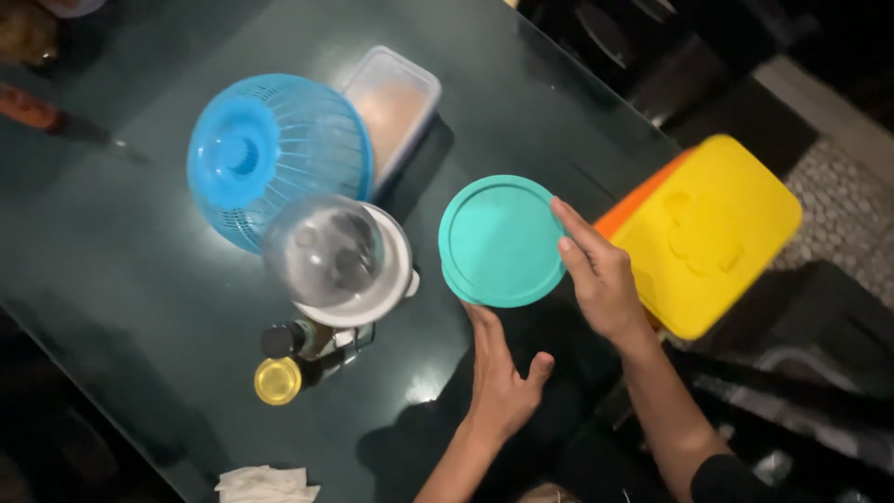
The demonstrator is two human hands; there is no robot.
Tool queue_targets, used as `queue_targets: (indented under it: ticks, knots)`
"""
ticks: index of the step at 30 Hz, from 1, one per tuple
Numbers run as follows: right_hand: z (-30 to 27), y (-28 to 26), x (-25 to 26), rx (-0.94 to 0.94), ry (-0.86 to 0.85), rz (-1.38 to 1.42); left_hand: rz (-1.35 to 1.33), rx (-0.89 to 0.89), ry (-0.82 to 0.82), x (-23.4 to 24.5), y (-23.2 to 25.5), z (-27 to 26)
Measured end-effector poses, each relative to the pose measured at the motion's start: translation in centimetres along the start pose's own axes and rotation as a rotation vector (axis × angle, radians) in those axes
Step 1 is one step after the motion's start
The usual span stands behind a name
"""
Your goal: Wiping a dining table with a paper towel and organizing various kitchen containers.
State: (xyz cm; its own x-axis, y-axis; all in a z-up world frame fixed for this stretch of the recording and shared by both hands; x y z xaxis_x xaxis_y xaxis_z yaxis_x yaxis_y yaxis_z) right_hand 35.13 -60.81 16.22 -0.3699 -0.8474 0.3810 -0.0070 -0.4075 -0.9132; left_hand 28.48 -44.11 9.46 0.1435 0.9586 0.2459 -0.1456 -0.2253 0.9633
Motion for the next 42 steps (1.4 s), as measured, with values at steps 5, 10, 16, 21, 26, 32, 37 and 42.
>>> queue_targets:
  ticks: [5,10,16,21,26,32,37,42]
  knots:
    - [-4.4,0.6,2.8,-0.049,0.083,-0.011,0.034,-0.032,-0.087,-1.3,-0.2,-4.2]
    - [-9.3,0.7,5.1,-0.079,0.184,-0.013,-0.01,-0.053,-0.158,-1.1,2.1,-7.7]
    - [-16.1,0.9,6.6,-0.14,0.317,-0.035,-0.042,-0.097,-0.282,-0.9,2.3,-13.6]
    - [-21.1,0.2,7.0,-0.246,0.414,-0.121,-0.043,-0.169,-0.345,0.0,1.9,-17.8]
    - [-25.3,0.4,6.5,-0.117,0.483,-0.01,-0.114,-0.063,-0.476,3.6,4.1,-18.5]
    - [-29.7,-6.3,2.7,0.047,0.54,-0.072,-0.056,-0.113,-0.432,10.7,4.9,-20.5]
    - [-29.7,-12.1,-3.0,0.155,0.478,-0.101,-0.049,-0.09,-0.316,16.1,5.0,-18.7]
    - [-25.5,-10.7,-10.4,0.011,0.194,0.241,0.007,-0.128,-0.141,19.6,3.5,-15.0]
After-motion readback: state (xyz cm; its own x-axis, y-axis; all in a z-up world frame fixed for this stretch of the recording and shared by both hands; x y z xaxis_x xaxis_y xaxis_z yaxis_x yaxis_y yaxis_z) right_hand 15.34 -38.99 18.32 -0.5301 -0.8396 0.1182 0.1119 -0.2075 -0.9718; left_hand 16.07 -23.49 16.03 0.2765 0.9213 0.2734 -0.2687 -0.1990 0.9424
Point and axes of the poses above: each hand's wrist, its own z-axis towards the middle knuckle, its own x-axis out of the back of the hand, y = z × x, the point moved 8 cm from there along z, towards the middle knuckle, and after that the axes turned 9 degrees about y, right-handed, at the moved point
